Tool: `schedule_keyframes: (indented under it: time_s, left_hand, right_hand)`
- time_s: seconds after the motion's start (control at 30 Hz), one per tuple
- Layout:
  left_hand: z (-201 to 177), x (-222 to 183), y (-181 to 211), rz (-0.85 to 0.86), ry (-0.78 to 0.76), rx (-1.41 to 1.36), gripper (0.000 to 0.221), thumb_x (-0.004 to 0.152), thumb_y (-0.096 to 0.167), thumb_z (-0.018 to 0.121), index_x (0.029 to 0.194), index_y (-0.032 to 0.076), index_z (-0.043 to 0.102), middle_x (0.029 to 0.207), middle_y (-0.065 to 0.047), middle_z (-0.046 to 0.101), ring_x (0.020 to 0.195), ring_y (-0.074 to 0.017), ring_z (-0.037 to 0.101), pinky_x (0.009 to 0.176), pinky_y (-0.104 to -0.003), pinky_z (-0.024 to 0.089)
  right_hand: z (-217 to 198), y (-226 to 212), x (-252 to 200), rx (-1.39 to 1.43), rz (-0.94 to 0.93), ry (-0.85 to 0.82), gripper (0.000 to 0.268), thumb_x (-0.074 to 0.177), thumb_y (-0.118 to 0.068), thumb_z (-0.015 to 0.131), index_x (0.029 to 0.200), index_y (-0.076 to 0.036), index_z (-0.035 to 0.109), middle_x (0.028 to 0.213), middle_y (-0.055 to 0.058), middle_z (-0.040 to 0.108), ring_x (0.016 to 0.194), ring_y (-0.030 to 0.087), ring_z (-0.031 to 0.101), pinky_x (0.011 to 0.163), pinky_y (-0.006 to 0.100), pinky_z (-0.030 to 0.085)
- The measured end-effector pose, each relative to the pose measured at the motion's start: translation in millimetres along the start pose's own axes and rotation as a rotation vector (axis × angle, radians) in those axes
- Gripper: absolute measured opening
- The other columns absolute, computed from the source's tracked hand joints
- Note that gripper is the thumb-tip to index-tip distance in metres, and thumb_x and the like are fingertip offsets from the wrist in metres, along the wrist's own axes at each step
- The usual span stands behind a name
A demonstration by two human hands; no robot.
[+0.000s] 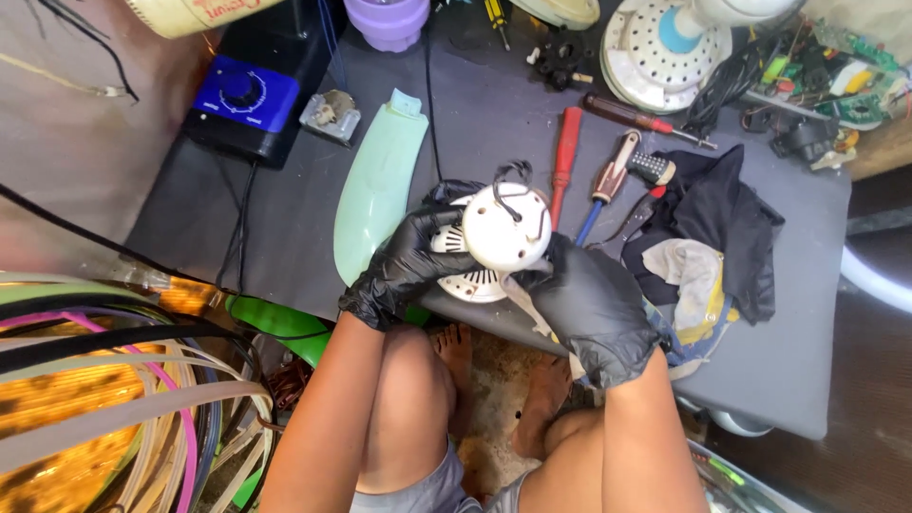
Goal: Cleaning a small white fan motor using a cloth and wearing protective gloves at a workbench.
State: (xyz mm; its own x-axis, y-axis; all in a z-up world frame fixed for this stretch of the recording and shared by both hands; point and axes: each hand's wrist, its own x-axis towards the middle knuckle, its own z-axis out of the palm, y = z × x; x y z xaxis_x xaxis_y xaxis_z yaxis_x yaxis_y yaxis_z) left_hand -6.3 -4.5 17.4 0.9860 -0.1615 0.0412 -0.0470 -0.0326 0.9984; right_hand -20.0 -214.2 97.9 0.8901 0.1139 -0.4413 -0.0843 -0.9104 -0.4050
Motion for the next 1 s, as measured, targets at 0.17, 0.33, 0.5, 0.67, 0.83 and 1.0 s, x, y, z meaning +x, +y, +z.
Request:
schedule_keyframes:
  time_s: [0.17, 0.33, 0.5, 0.67, 0.83, 1.0]
  left_hand:
    - [-4.9, 3.8, -28.9, 0.037, -0.016, 0.019, 0.057, 0.068, 0.017, 0.096, 0.119, 0.005, 0.073, 0.140, -0.018, 0.059, 0.131, -0.0270, 0.051, 0.113, -0.043, 0.043]
    - [-7.7, 5.0, -45.8, 0.081, -0.044, 0.032, 0.056, 0.068, 0.017, 0.097, 0.117, 0.003, 0.073, 0.142, -0.018, 0.059, 0.133, -0.0275, 0.050, 0.112, -0.044, 0.043]
    - [-8.0, 7.0, -47.4, 0.123, -0.050, 0.027, 0.052, 0.071, 0.015, 0.095, 0.117, 0.003, 0.073, 0.143, -0.019, 0.059, 0.134, -0.0287, 0.049, 0.112, -0.045, 0.043]
    - [-11.8, 5.4, -62.6, 0.124, -0.059, 0.046, 0.054, 0.069, 0.015, 0.095, 0.117, 0.005, 0.074, 0.145, -0.015, 0.057, 0.133, -0.0273, 0.050, 0.111, -0.043, 0.044]
    - [-9.8, 8.3, -64.8, 0.166, -0.059, 0.002, 0.054, 0.069, 0.012, 0.096, 0.116, 0.002, 0.073, 0.143, -0.018, 0.057, 0.130, -0.0292, 0.052, 0.110, -0.045, 0.045]
    - [-7.5, 9.0, -53.9, 0.191, -0.044, -0.064, 0.056, 0.065, 0.009, 0.098, 0.114, 0.000, 0.073, 0.140, -0.015, 0.058, 0.124, -0.0212, 0.056, 0.106, -0.039, 0.050]
  right_hand:
    - [-2.7, -10.5, -9.0, 0.018, 0.010, 0.016, 0.054, 0.088, -0.050, 0.063, 0.129, -0.015, 0.067, 0.113, 0.016, 0.077, 0.120, 0.037, 0.067, 0.103, 0.051, 0.052]
    - [1.4, -14.1, -17.6, 0.014, -0.025, 0.065, 0.052, 0.091, -0.045, 0.063, 0.128, -0.008, 0.067, 0.108, 0.022, 0.077, 0.112, 0.043, 0.070, 0.096, 0.053, 0.056]
    - [-6.5, -13.7, -6.4, -0.030, 0.000, 0.054, 0.051, 0.090, -0.049, 0.059, 0.127, -0.015, 0.066, 0.104, 0.017, 0.078, 0.112, 0.039, 0.070, 0.094, 0.053, 0.056]
    - [0.7, -12.3, -11.1, 0.028, -0.021, 0.076, 0.049, 0.089, -0.045, 0.062, 0.125, -0.013, 0.068, 0.103, 0.018, 0.079, 0.108, 0.041, 0.072, 0.091, 0.053, 0.058]
    - [11.5, 0.0, -2.7, -0.052, -0.050, 0.112, 0.052, 0.087, -0.053, 0.062, 0.124, -0.017, 0.068, 0.097, 0.015, 0.079, 0.104, 0.038, 0.074, 0.090, 0.053, 0.059]
    - [-2.1, -6.1, -5.3, 0.002, -0.051, 0.020, 0.048, 0.087, -0.039, 0.064, 0.129, -0.016, 0.067, 0.103, 0.016, 0.079, 0.110, 0.037, 0.072, 0.092, 0.053, 0.057]
